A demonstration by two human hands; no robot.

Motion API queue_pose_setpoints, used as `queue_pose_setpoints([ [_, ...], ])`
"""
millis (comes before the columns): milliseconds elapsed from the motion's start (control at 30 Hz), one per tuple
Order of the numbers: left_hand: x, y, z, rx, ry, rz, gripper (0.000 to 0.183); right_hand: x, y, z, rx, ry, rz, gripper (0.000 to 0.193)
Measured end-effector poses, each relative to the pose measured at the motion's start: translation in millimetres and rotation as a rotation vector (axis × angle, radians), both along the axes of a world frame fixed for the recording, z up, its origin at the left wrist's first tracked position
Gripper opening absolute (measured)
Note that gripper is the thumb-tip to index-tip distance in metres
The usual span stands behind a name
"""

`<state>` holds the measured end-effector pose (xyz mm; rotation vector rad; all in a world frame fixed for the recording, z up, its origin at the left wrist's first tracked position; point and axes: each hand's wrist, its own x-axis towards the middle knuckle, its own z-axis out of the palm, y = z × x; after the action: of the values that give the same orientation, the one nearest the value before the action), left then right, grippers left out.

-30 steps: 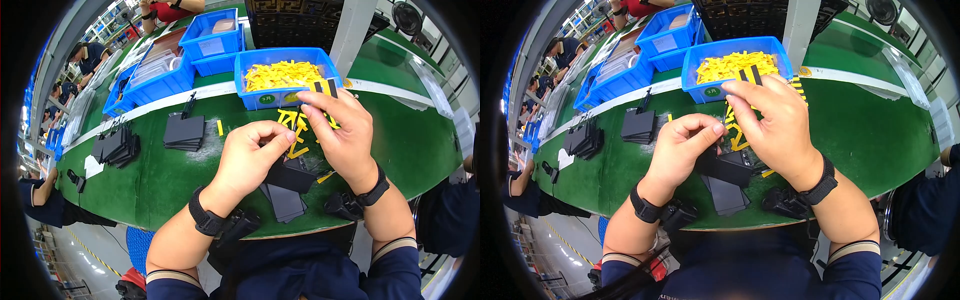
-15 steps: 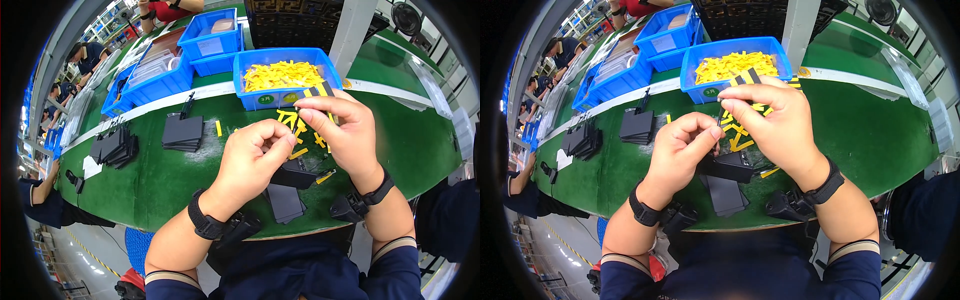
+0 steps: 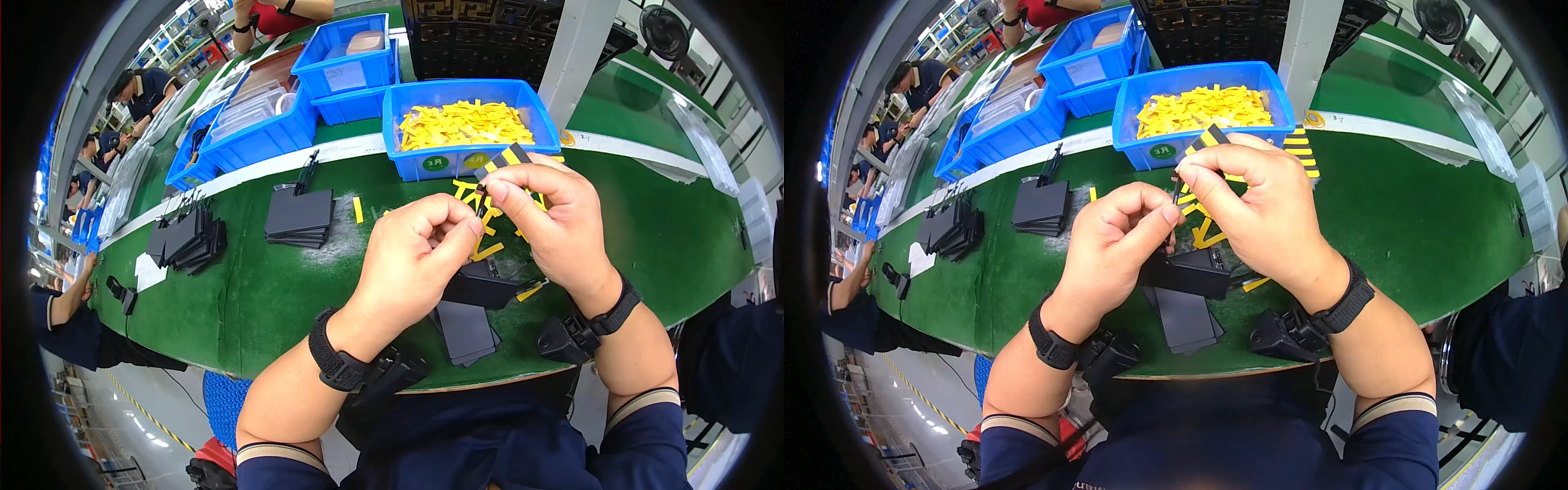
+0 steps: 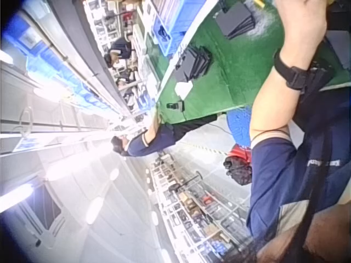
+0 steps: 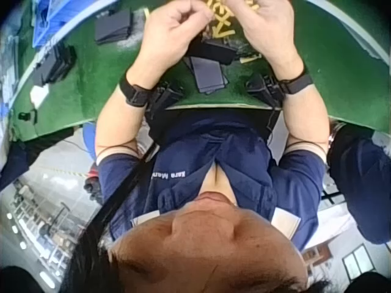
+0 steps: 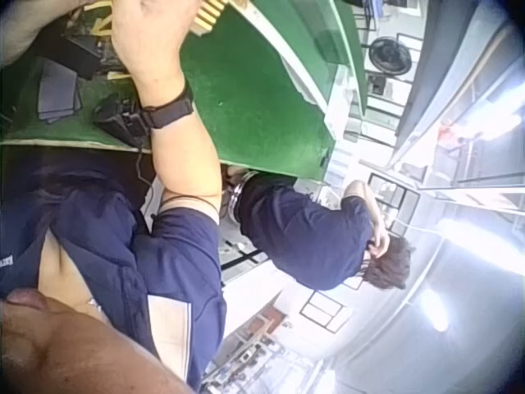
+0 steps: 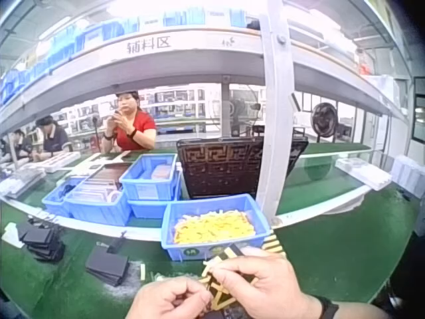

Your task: Manually applying small yellow adhesive strips or markers to black electronic housings.

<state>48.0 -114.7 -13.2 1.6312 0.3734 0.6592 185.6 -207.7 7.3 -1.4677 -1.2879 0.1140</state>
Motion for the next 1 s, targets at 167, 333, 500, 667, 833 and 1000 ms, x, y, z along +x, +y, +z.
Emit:
queue_pose_setpoints([
  [167,0,3,1,0.01,0.047,0.0,0.01,1,1,-3,0.02,-0.08,-0.029,0.01],
  [333,-8,23,2,0.05,0.132,-0.125,0.012,3,5,-10,0.093,0.032,-0.098,0.009],
  [500,-29,74,18,-0.086,0.148,0.161,0.015,12,5,-14,0.124,0.256,-0.051,0.016],
  [667,-71,143,13,0.083,0.28,0.557,0.018,-1,5,-10,0.043,0.229,-0.009,0.034],
  [833,-67,136,8,0.848,0.68,0.919,0.041,-4,3,-9,-0.009,0.262,0.025,0.041],
  [1000,-30,64,27,0.635,0.346,0.425,0.03,-11,3,-8,-0.07,0.324,0.232,0.054],
])
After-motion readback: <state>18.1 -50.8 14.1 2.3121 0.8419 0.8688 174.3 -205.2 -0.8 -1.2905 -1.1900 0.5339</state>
